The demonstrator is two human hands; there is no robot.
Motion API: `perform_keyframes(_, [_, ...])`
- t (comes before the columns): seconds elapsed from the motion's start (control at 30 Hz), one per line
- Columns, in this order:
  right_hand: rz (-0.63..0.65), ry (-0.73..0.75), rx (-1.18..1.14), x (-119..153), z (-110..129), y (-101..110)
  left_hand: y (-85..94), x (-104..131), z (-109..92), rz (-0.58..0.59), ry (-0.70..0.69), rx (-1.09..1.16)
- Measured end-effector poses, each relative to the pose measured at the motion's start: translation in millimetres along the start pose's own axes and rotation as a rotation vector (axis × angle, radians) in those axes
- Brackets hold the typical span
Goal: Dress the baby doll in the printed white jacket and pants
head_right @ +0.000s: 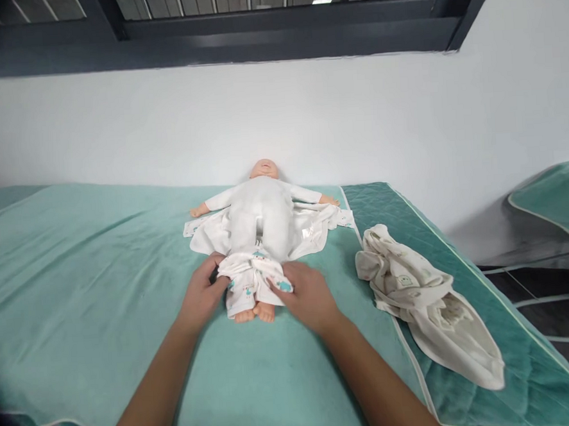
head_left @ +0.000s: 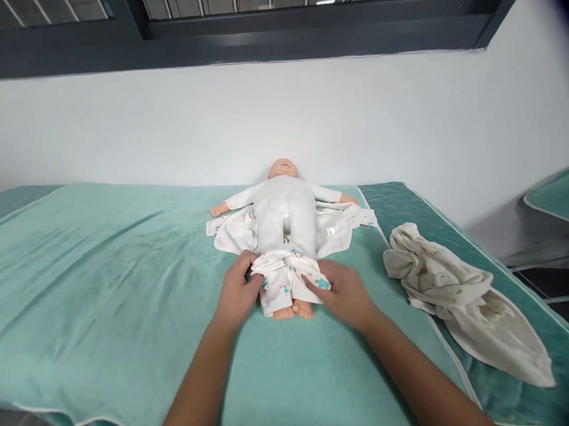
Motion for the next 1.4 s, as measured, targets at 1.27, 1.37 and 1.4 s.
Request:
perform_keyframes(1.27, [-0.006, 0.032, -0.175, 35.3, 14.2, 2.7, -13.5, 70.3, -19.6, -0.009, -0.064, -0.138])
perform_keyframes(1.37, [-0.017, 0.013, -0.115, 36.1, 17.4, 2.9, -14.6, 71.7, -20.3, -0.052, -0.095, -0.157])
perform_keyframes(1.4, [-0.013, 0.008, -0.097, 36.1, 18.7, 2.3, -15.0, 72.3, -20.4, -0.069, -0.108, -0.172])
Point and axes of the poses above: each hand's wrist, its own x-axis away from the middle knuckle, its own y-axis out of the back of the hand, z = x × y, the point moved 7 cm from there along -x, towards the middle knuckle, and after that the axes turned 5 degrees about y, right-handed, at the moved point
